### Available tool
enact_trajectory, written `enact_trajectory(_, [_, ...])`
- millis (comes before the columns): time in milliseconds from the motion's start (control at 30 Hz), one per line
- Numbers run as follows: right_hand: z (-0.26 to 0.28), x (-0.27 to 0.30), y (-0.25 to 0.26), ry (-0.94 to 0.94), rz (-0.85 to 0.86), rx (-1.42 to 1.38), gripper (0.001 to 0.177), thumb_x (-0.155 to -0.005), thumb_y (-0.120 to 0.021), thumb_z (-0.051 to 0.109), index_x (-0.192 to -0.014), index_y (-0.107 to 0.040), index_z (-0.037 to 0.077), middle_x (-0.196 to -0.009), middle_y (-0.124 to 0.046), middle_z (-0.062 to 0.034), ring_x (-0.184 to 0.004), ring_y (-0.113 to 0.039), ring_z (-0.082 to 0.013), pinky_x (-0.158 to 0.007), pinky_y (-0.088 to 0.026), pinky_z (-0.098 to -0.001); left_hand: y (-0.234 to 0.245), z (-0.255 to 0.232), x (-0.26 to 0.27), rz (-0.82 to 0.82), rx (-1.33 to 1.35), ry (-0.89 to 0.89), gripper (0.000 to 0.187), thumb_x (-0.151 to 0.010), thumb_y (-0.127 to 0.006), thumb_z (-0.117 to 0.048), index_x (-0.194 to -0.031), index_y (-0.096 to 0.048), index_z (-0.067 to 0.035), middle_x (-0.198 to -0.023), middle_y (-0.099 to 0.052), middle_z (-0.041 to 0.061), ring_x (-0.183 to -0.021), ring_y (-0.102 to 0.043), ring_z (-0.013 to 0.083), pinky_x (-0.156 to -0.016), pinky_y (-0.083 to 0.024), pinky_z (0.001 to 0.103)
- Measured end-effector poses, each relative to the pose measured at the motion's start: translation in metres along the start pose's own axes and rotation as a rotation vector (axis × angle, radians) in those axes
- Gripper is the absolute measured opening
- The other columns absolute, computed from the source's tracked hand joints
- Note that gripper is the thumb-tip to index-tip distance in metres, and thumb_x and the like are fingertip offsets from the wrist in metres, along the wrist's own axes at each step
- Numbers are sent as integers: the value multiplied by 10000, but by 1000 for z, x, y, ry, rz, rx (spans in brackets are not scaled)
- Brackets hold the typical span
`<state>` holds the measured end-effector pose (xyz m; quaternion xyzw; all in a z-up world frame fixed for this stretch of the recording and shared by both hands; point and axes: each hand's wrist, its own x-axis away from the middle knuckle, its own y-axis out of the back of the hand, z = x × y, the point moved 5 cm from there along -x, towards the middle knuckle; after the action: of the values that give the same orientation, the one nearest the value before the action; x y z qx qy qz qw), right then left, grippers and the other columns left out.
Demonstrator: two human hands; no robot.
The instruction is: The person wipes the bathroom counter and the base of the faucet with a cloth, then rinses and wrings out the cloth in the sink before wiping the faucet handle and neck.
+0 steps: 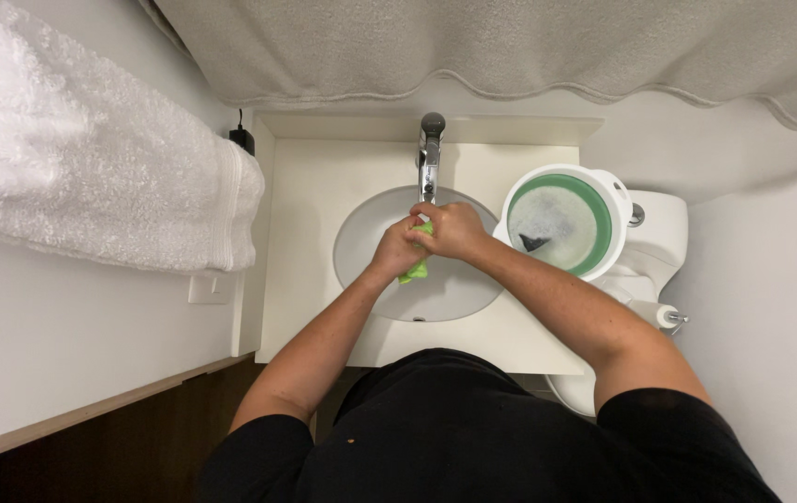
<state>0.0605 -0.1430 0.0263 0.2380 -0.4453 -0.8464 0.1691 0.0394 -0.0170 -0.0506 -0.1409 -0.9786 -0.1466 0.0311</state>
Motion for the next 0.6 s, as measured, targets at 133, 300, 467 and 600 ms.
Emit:
enact_trajectory(133, [-7,8,6,-210,181,-43,691,-631,-880,540,-1163,-710,133,-663,-697,-146,-653,-694,-364,-612,-545,-471,15,1,7,118,-45,80,617,-728,-828,-75,-1217,-455,-130,-945,-631,66,-852,-682,175,-728,-560,350])
enact_trajectory(300, [-23,42,-14,-80,228,-122,488,-780,-840,439,-1133,-715,126,-1060,-730,-163,-962,-704,-375,-797,-552,-471,23,22,17,157,201,137,628,-735,-827,2,-1237,-476,-138,-1092,-556,63,-852,-592,173,-684,-536,319])
enact_trajectory(467, [-33,58,-32,-288,117,-171,510,-924,-729,374,-1313,-551,97,-1085,-717,-208,-979,-690,-414,-821,-548,-484,3,49,11,-167,740,266,535,-774,-777,58,-1158,-457,-133,-1095,-537,61,-862,-643,145,-678,-575,310])
enact_trajectory(600, [-18,48,-23,-482,-13,-270,535,-1000,-625,350,-1453,-464,114,-946,-736,-214,-844,-702,-390,-718,-552,-471,-16,50,18,-543,741,39,333,-982,-775,41,-1211,-538,-12,-1133,-598,188,-960,-609,230,-760,-541,328])
